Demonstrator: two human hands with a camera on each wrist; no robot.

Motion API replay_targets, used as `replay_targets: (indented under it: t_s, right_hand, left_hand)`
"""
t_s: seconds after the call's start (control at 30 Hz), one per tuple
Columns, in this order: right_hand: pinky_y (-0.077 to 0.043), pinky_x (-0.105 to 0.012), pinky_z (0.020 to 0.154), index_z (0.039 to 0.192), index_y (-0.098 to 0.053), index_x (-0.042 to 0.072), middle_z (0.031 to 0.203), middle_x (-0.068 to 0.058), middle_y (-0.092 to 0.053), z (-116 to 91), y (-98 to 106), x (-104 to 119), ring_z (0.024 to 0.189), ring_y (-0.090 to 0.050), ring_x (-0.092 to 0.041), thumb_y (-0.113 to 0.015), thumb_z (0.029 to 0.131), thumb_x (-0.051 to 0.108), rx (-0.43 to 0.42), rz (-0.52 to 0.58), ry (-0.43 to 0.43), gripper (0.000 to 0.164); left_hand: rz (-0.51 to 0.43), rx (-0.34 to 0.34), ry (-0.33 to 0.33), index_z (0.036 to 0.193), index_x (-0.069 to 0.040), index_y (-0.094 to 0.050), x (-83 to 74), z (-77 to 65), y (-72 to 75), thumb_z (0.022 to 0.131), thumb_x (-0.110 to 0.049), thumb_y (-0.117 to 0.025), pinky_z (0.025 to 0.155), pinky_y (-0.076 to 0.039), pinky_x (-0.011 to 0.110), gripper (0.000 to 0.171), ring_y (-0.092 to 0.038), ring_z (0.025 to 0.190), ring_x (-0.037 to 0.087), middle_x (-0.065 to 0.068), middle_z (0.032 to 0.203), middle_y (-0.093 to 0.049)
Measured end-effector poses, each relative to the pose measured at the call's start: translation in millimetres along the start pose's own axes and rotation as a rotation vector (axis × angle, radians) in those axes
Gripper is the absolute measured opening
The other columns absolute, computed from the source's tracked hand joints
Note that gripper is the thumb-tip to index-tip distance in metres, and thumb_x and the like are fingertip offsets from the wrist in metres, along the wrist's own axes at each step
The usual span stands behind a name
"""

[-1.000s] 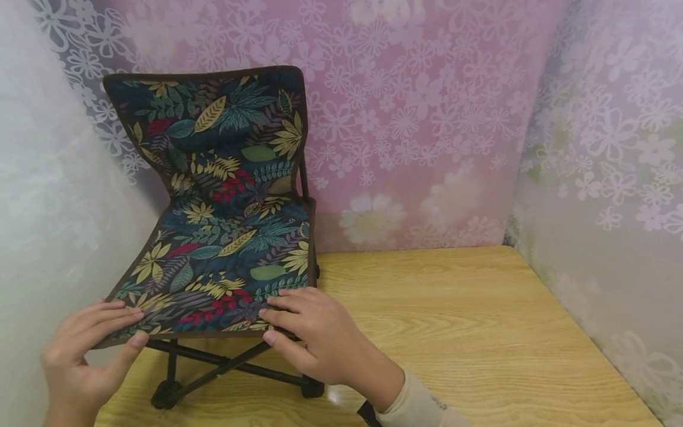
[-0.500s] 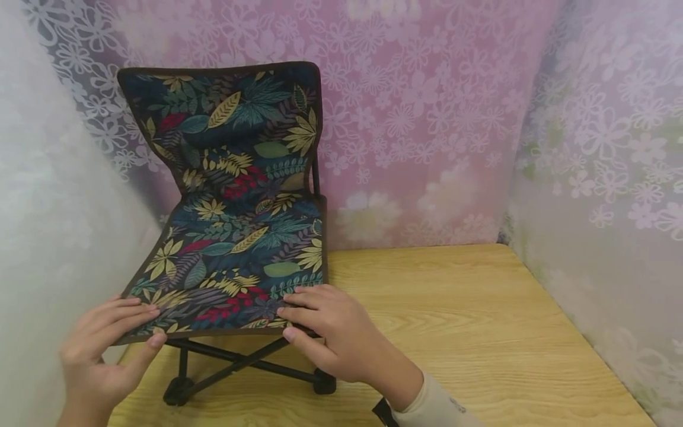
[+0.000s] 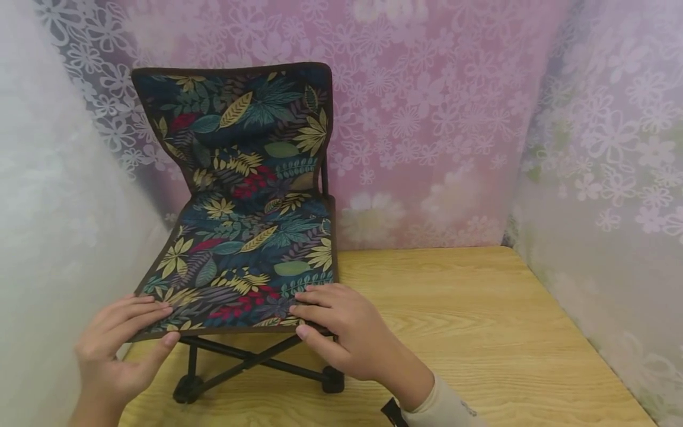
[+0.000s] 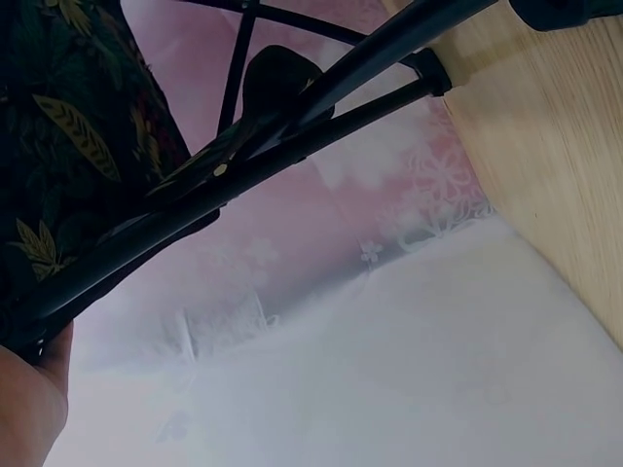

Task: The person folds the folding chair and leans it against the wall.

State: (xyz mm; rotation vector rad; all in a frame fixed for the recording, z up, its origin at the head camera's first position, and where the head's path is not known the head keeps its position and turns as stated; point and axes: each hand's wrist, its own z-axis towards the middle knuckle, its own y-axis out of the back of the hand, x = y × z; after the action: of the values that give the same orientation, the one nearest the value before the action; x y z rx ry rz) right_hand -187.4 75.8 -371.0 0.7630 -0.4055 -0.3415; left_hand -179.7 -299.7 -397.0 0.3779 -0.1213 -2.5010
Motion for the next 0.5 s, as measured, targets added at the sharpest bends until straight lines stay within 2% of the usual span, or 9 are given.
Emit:
replay_targets:
  t_s: [0.13,0.33,0.5]
  right_hand:
    - [-0.05,-0.049,0.114,0.138,-0.073,0.02,0.144,-0.001,-0.069,0.0,0.0,0.1,0.137,-0.063,-0.024,-0.069,0.101,0.018,-0.002,-0.002,-0.007,0.037]
    - [-0.05,-0.049,0.114,0.138,-0.072,0.021,0.144,0.0,-0.069,-0.5,0.6,1.5,0.138,-0.063,-0.023,-0.07,0.1,0.017,0.003,0.002,-0.029,0.038]
    - [-0.05,-0.048,0.114,0.138,-0.072,0.021,0.143,0.0,-0.07,0.7,0.7,4.4,0.137,-0.064,-0.023,-0.071,0.099,0.016,-0.002,-0.002,-0.037,0.039]
  left_hand:
    - [0.006,-0.009,-0.016,0.089,0.001,-0.083,1.2,0.9,-0.8,0.089,-0.047,-0.085,0.118,-0.045,0.029,0.048,-0.069,0.11,0.012,0.015,0.091,-0.08]
    - [0.032,0.018,-0.018,0.089,0.002,-0.083,-0.8,0.7,0.2,0.093,-0.054,-0.079,0.119,-0.043,0.028,0.057,-0.068,0.111,0.009,0.02,0.088,-0.078]
    - [0.029,0.043,-0.011,0.091,0.0,-0.083,2.6,0.2,3.5,0.093,-0.05,-0.08,0.119,-0.043,0.028,0.05,-0.069,0.109,0.014,0.02,0.09,-0.079]
